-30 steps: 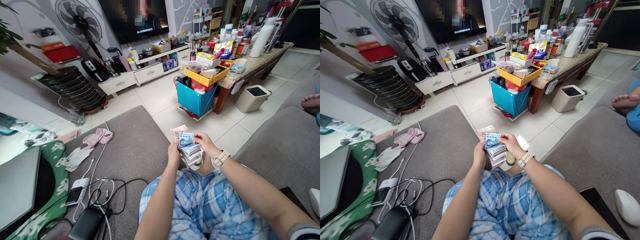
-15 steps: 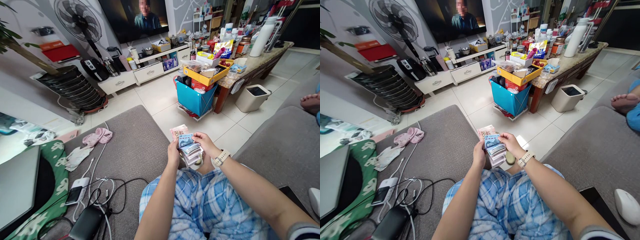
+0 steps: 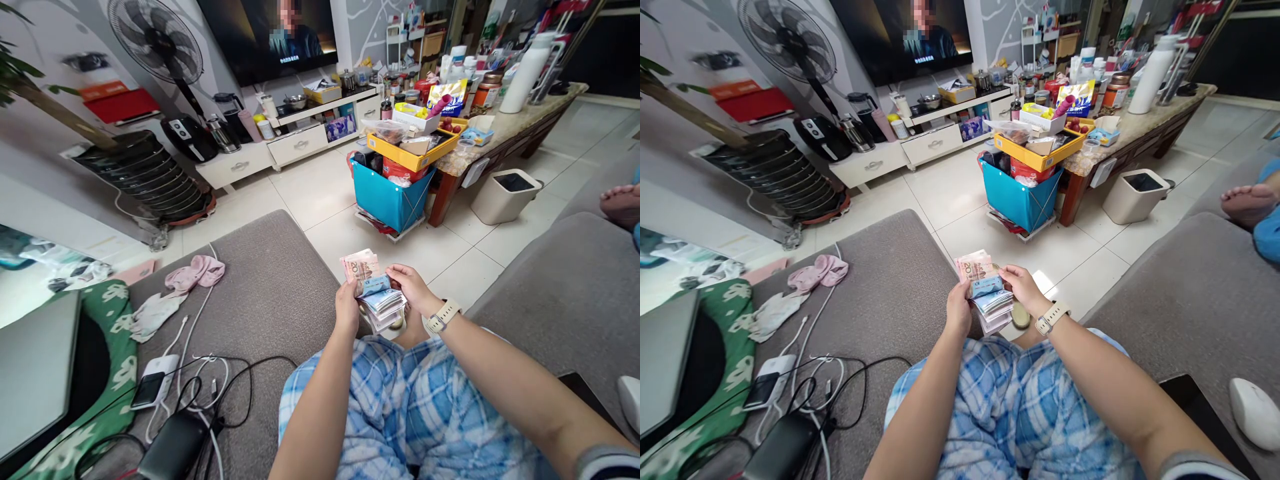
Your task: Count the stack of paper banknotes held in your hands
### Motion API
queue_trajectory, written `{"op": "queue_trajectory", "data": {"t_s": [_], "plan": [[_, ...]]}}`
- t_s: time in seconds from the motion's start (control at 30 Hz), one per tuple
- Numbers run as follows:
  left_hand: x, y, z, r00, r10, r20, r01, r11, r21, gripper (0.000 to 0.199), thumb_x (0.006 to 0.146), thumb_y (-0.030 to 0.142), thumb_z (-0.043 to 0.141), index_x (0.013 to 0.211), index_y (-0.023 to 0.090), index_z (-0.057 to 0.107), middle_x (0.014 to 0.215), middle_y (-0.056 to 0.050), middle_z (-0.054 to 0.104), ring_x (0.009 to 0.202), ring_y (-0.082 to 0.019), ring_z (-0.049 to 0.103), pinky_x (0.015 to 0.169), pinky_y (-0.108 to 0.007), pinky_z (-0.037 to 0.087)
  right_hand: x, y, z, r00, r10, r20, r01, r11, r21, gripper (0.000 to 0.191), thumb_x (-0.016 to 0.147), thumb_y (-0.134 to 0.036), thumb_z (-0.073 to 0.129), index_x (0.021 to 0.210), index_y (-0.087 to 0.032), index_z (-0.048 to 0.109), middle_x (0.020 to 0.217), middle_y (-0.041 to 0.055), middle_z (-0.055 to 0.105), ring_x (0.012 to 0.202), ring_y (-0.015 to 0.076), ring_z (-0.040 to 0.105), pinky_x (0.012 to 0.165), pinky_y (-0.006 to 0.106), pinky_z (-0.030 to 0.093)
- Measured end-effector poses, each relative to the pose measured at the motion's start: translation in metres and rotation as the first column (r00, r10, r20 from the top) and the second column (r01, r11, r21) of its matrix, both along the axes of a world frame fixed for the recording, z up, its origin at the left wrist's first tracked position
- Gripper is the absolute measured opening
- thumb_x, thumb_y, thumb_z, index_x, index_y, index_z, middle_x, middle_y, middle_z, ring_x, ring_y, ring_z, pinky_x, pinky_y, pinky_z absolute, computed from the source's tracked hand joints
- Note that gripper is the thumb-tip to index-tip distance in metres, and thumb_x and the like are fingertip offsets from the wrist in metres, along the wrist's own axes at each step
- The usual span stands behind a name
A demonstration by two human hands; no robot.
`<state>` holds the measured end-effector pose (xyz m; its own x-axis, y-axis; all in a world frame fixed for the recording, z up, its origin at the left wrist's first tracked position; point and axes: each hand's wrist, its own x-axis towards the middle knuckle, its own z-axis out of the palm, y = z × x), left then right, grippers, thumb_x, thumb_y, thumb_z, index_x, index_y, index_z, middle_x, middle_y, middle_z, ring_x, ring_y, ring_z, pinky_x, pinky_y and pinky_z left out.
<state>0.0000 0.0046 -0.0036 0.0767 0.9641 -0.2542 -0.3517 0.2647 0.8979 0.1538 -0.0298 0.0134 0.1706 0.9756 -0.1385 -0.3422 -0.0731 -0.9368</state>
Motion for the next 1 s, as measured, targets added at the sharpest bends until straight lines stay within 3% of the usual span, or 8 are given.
{"op": "queue_trajectory", "data": {"t_s": [0.17,0.3,0.5,0.7,0.87,1.0], "plan": [[0.001,-0.001,0.005,0.998,-0.026,0.06,0.026,1.0,0.011,0.032,0.067,0.036,0.072,0.088,0.012,0.077,0.091,-0.011,0.08,0.089,-0.028,0.074,0.085,-0.037,0.054,0.002,0.0,-0.002,0.998,0.042,0.054,-0.043,0.999,0.002,0.04,0.074,-0.059,0.073,0.07,-0.02,0.066,0.056,0.0008,0.06,0.052,0.0136,0.047,0.052,0.028,0.032],[0.001,0.0,0.002,0.997,-0.034,0.069,0.034,0.999,0.008,0.033,0.065,0.034,0.074,0.09,0.012,0.077,0.092,-0.011,0.08,0.088,-0.027,0.074,0.087,-0.037,0.054,0.002,0.0,-0.003,0.994,0.038,0.1,-0.04,0.999,0.022,0.036,0.071,-0.053,0.076,0.066,-0.02,0.063,0.056,-0.0012,0.058,0.055,0.0134,0.047,0.057,0.029,0.035],[0.001,0.001,-0.005,0.995,-0.042,0.093,0.044,0.999,-0.026,0.034,0.062,0.033,0.077,0.09,0.013,0.076,0.09,-0.008,0.08,0.082,-0.024,0.074,0.085,-0.036,0.054,0.003,0.001,-0.009,0.994,-0.04,0.106,0.041,0.999,-0.007,0.034,0.061,-0.042,0.085,0.068,-0.02,0.06,0.062,-0.0041,0.057,0.061,0.014,0.05,0.062,0.029,0.038],[0.001,0.001,-0.006,0.992,-0.073,0.101,0.074,0.997,-0.006,0.036,0.061,0.031,0.079,0.093,0.014,0.077,0.094,-0.008,0.08,0.083,-0.023,0.074,0.085,-0.035,0.054,0.003,0.003,-0.012,0.986,-0.147,0.078,0.147,0.989,0.006,0.037,0.057,-0.034,0.087,0.083,-0.021,0.064,0.081,-0.0007,0.065,0.074,0.017,0.057,0.07,0.031,0.045],[0.001,-0.001,-0.005,0.993,-0.081,0.081,0.082,0.997,-0.015,0.034,0.061,0.031,0.079,0.091,0.014,0.077,0.094,-0.009,0.08,0.085,-0.024,0.074,0.086,-0.036,0.054,0.002,0.002,-0.009,1.0,-0.011,0.024,0.011,1.0,0.011,0.031,0.065,-0.04,0.081,0.084,-0.02,0.067,0.076,-0.0002,0.065,0.066,0.0156,0.055,0.064,0.03,0.043],[0.001,-0.003,0.003,0.996,-0.058,0.07,0.059,0.998,-0.015,0.031,0.065,0.033,0.075,0.089,0.014,0.077,0.092,-0.009,0.08,0.085,-0.025,0.074,0.085,-0.036,0.054,0.002,0.0,-0.007,0.998,0.013,0.058,-0.015,1.0,0.026,0.03,0.068,-0.045,0.079,0.076,-0.019,0.067,0.065,-0.0031,0.058,0.059,0.0133,0.047,0.06,0.029,0.038]]}}
